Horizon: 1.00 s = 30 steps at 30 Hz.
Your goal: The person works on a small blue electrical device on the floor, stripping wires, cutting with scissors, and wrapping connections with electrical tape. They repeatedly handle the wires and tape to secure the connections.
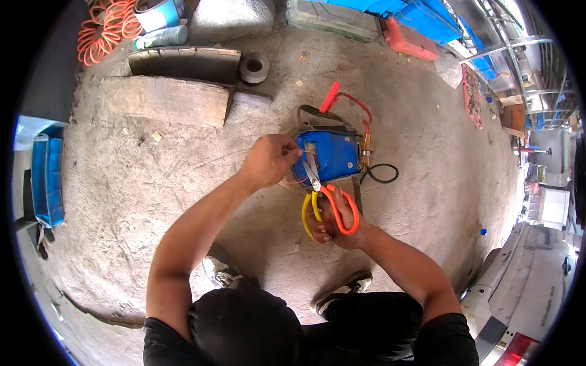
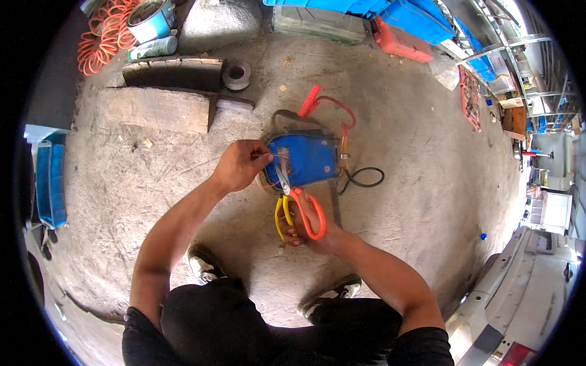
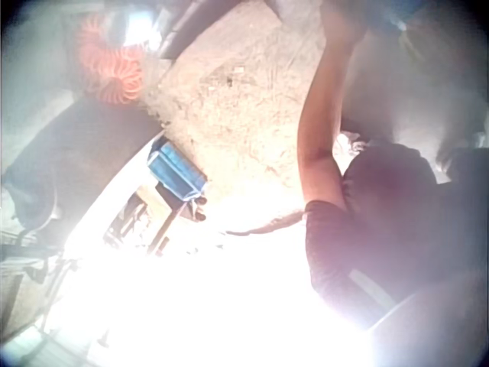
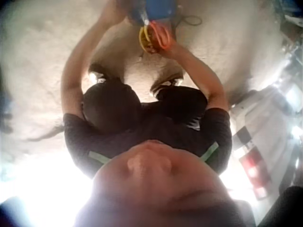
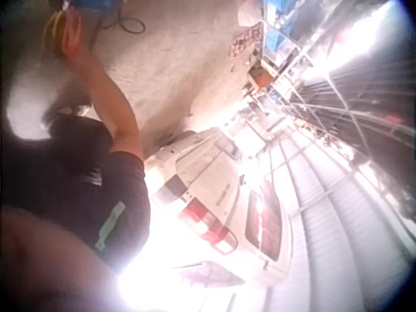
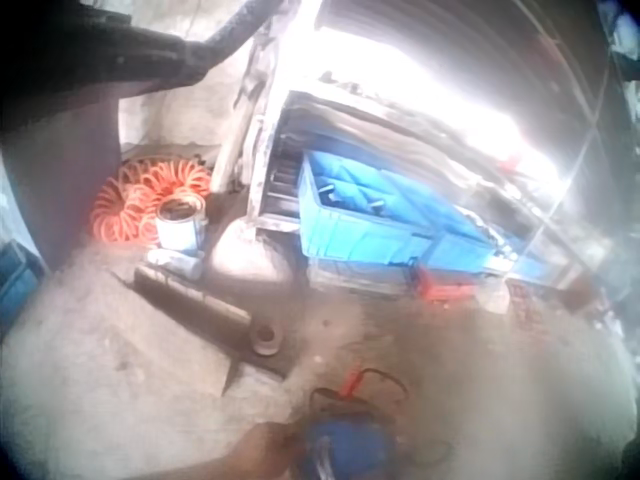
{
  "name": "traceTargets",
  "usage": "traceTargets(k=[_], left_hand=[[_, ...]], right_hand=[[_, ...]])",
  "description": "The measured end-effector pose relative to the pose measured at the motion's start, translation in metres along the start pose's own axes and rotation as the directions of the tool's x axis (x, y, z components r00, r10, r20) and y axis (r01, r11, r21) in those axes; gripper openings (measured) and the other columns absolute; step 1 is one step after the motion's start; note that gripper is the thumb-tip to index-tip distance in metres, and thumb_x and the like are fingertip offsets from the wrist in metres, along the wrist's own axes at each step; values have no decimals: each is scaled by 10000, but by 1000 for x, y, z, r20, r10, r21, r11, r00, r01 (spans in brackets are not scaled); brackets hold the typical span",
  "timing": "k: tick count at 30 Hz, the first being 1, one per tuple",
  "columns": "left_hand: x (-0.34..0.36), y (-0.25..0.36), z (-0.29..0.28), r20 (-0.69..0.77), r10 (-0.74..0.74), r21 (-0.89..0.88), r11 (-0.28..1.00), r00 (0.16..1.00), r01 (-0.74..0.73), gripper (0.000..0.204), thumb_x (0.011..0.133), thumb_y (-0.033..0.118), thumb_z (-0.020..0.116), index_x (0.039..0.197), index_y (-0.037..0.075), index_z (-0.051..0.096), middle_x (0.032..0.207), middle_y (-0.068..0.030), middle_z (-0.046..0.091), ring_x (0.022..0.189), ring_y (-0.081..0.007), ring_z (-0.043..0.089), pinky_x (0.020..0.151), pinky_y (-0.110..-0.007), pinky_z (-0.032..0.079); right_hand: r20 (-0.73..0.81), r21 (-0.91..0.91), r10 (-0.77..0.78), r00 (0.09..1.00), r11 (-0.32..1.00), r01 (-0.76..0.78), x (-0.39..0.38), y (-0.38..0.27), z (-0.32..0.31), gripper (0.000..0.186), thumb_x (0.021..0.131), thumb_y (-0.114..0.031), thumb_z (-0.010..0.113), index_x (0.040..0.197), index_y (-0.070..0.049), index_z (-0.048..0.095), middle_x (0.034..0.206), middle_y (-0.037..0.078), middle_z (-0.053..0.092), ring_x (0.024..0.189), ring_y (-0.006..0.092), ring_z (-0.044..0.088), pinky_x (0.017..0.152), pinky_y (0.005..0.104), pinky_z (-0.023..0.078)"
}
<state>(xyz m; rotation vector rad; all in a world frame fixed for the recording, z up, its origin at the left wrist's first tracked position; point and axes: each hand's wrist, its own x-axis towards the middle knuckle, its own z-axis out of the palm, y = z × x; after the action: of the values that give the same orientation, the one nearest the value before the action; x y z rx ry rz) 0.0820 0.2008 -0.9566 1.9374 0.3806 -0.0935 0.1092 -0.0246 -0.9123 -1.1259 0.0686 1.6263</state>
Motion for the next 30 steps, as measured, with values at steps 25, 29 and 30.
traceTargets(k=[25, 29, 30], left_hand=[[-8, -4, 22, -170, 49, -152, 986, 984, -76, 173, 874, 171, 635, 871, -1, 648, 665, -141, 648, 573, -207, 624, 560, -345, 469], [-11, 5, 22, -150, 32, -209, 976, 988, -63, 162, 905, 141, 619, 866, -16, 623, 644, -60, 583, 588, -116, 506, 541, -298, 408], [-12, 5, 23, -153, 29, -245, 967, 988, -66, 160, 918, 130, 611, 861, -20, 612, 630, -18, 548, 594, -77, 447, 533, -278, 378]], right_hand=[[205, 310, -186, 961, 943, 116, 18, 12, -21, 812, 836, -834, 225, 1052, -93, 476, 707, 16, 379, 583, 142, 350, 559, 258, 317], [209, 277, -191, 959, 952, 130, 18, 9, -20, 882, 780, -886, 221, 1111, -110, 478, 709, 1, 379, 582, 127, 346, 555, 244, 307], [234, 253, -208, 950, 956, 147, 20, 9, -19, 927, 749, -914, 221, 1145, -117, 480, 711, -7, 381, 579, 119, 345, 553, 238, 305]])
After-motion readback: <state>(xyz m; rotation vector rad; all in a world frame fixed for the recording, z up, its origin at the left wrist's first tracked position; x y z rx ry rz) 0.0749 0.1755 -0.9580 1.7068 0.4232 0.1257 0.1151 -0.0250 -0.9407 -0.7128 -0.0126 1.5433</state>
